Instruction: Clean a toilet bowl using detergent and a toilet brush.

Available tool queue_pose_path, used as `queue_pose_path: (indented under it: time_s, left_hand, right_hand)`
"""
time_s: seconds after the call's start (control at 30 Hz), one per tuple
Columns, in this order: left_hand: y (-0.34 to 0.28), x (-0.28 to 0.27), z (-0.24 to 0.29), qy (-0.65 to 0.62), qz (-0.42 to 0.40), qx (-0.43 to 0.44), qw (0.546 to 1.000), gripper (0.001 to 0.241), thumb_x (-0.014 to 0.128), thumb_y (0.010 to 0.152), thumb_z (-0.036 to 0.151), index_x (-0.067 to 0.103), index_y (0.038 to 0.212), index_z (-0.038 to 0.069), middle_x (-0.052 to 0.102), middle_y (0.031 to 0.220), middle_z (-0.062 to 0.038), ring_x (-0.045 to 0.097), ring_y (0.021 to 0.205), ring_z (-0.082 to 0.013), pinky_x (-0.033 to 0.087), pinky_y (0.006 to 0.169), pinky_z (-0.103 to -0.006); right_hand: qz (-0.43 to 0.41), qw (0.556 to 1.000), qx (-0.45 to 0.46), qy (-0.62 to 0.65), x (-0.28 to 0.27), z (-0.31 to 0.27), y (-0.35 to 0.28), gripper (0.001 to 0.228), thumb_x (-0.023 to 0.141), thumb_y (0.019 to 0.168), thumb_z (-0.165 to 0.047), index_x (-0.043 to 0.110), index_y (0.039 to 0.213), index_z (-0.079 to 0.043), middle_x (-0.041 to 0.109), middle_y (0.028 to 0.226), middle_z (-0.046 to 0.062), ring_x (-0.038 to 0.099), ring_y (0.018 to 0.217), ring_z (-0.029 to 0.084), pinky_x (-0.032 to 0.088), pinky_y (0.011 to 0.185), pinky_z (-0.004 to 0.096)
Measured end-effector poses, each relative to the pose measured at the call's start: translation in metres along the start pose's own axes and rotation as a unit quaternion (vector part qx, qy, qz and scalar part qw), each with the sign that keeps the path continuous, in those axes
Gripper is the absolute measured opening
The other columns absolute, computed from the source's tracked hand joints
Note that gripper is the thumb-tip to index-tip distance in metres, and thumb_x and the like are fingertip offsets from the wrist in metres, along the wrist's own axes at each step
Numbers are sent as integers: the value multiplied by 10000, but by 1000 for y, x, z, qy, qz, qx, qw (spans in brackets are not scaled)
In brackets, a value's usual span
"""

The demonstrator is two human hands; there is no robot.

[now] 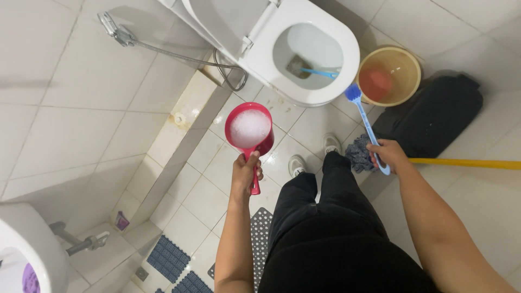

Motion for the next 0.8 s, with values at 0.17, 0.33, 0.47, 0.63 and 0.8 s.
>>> queue_pose_path:
  time_s: [0.17,0.33,0.47,0.63,0.8]
  left_hand:
    - [-6,2,-2,4,-23,-1,1000,244,669,965,191,507,1011,14,550,696,-53,481,469,-109,399,412,-273]
    - [-15,6,0,8,-39,9,999,242,671,974,195,504,995,21,551,696,-54,480,471,-106,401,414,-269]
    - [-21,7,-1,11,-48,12,999,238,667,977,192,500,985,23,548,694,-49,482,468,-106,403,412,-271]
    - [-30,-8,-2,12,-38,16,999,234,666,978,186,503,986,19,534,686,-47,474,466,-105,394,409,-275]
    - [-32,-13,-3,12,-27,20,999,227,656,977,190,503,988,23,536,683,-49,472,462,-108,391,410,-276]
  right_hand:
    - [-13,995,24,100,20,8,-7,175,703,966,-193,654,930,-28,595,708,67,551,537,164,448,451,305]
    - [-22,989,13,147,42,12,17,135,688,965,-166,653,945,-38,605,720,43,561,561,139,488,472,301]
    - [-8,992,-4,123,44,36,41,153,667,981,-158,634,957,-10,606,723,71,566,561,181,501,481,344]
    - [12,983,5,183,63,32,45,162,625,1012,-191,580,1011,-35,608,734,97,578,558,214,518,483,375]
    - [78,977,38,195,79,31,89,159,578,1004,-241,527,1062,-102,537,695,102,533,529,238,467,442,432]
Point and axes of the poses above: each hand's wrist, its own y-axis towards the middle knuckle, its own x-axis out of the palm, z = x × y, the point moved 7 cm from there along y, towards the middle knuckle
